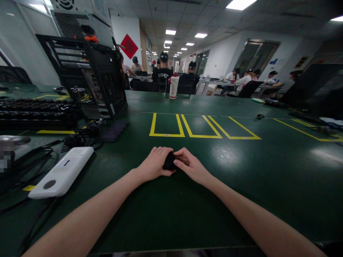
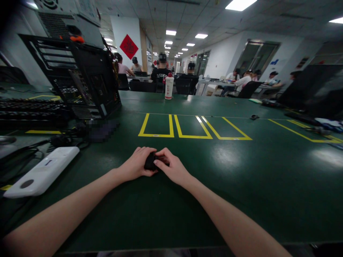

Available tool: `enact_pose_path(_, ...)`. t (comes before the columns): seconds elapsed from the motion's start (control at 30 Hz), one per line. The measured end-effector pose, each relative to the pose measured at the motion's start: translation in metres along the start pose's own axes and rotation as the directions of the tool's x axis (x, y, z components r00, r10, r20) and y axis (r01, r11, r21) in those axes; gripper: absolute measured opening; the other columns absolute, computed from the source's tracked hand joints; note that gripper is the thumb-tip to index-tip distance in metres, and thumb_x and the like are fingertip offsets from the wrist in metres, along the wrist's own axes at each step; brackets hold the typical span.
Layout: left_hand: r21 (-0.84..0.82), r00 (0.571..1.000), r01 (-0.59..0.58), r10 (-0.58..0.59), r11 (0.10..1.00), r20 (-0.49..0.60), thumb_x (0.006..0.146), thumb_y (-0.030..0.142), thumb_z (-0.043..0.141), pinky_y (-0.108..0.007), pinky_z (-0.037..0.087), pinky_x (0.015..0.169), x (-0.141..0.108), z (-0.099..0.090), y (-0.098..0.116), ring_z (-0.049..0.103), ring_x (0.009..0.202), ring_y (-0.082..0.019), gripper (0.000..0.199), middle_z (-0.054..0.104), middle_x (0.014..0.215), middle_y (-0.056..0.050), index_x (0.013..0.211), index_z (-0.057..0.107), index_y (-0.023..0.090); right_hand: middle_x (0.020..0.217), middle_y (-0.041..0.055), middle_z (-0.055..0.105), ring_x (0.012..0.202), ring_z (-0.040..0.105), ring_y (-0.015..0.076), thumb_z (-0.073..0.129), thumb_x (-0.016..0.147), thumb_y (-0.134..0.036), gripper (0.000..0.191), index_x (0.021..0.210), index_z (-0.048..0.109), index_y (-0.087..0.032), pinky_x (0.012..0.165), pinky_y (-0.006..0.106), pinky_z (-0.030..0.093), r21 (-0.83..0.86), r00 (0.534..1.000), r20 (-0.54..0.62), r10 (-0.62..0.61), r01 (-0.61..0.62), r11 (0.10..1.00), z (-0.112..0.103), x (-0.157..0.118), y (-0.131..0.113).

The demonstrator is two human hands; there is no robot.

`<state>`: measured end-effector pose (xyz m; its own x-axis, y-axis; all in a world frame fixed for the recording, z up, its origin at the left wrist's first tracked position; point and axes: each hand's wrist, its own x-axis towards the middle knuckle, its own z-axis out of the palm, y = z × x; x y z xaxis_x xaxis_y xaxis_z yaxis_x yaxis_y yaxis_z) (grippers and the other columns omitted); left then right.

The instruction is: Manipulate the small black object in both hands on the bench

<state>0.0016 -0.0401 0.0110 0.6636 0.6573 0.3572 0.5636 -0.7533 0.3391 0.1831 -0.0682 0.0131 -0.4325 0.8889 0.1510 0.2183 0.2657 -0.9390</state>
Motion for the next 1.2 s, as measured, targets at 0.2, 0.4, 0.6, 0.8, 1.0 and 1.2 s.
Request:
enact_pose_path(0.2,-0.001,1.0,0.005,-0.005,1.0,0.005,0.065,0.038,0.066,-0.037,0.036,0.08,0.001,0.0,0.001,0.051,0.093,-0.024,0.057,0.054,0.104,-0.006,0.111,0.039,0.018,0.102,0.0045,0.054,0.097,0.055,0.0173,0.05,0.082,-0.025,0.025,0.106,0.044,-0.021,0.085,0.038,0.046,-0.036,0.999,0.023,0.033,-0.033,0.999,-0.003,0.002,0.001)
enact_pose_path(0.4,0.011,1.0,-0.003,0.003,1.0,-0.011,0.063,0.034,0.068,-0.036,0.035,0.079,0.0,0.001,-0.001,0.05,0.093,-0.023,0.06,0.053,0.104,-0.007,0.112,0.038,0.017,0.105,0.003,0.051,0.101,0.054,0.0167,0.058,0.076,-0.018,0.031,0.103,0.043,-0.021,0.09,0.036,0.044,-0.017,0.997,0.075,-0.025,0.026,1.0,-0.006,-0.002,-0.004)
enact_pose_path(0.6,0.002,1.0,-0.002,0.002,1.0,0.003,0.066,0.038,0.065,-0.036,0.036,0.079,0.001,-0.001,0.001,0.051,0.091,-0.023,0.057,0.054,0.104,-0.006,0.112,0.039,0.018,0.096,0.0018,0.053,0.09,0.058,0.0151,0.051,0.081,-0.023,0.017,0.097,0.045,-0.022,0.079,0.034,0.05,0.006,0.999,0.034,0.0,0.0,1.0,-0.003,0.001,-0.001)
enact_pose_path(0.8,-0.007,1.0,0.006,-0.006,1.0,0.003,0.066,0.038,0.066,-0.036,0.036,0.079,0.001,0.0,0.001,0.051,0.092,-0.023,0.056,0.054,0.104,-0.006,0.111,0.039,0.019,0.104,0.0052,0.054,0.097,0.055,0.0171,0.05,0.081,-0.023,0.028,0.108,0.044,-0.02,0.085,0.038,0.047,-0.043,0.998,0.038,0.054,-0.052,0.998,-0.004,0.001,-0.004)
enact_pose_path(1.0,-0.009,1.0,0.005,-0.005,1.0,-0.001,0.063,0.035,0.067,-0.036,0.035,0.08,0.0,0.0,0.001,0.05,0.093,-0.023,0.06,0.053,0.105,-0.006,0.113,0.038,0.018,0.105,0.0031,0.052,0.1,0.054,0.0169,0.057,0.076,-0.02,0.03,0.104,0.044,-0.022,0.091,0.039,0.043,-0.099,0.998,0.053,-0.03,0.035,0.994,-0.006,-0.004,-0.009)
enact_pose_path(1.2,0.014,1.0,-0.004,0.004,1.0,-0.012,0.064,0.037,0.066,-0.036,0.036,0.078,0.001,0.001,0.001,0.051,0.091,-0.023,0.058,0.054,0.103,-0.007,0.111,0.039,0.017,0.097,0.0023,0.054,0.094,0.057,0.0164,0.051,0.081,-0.023,0.018,0.098,0.046,-0.021,0.083,0.036,0.048,-0.087,0.999,-0.009,-0.03,0.03,0.996,-0.001,0.001,-0.002)
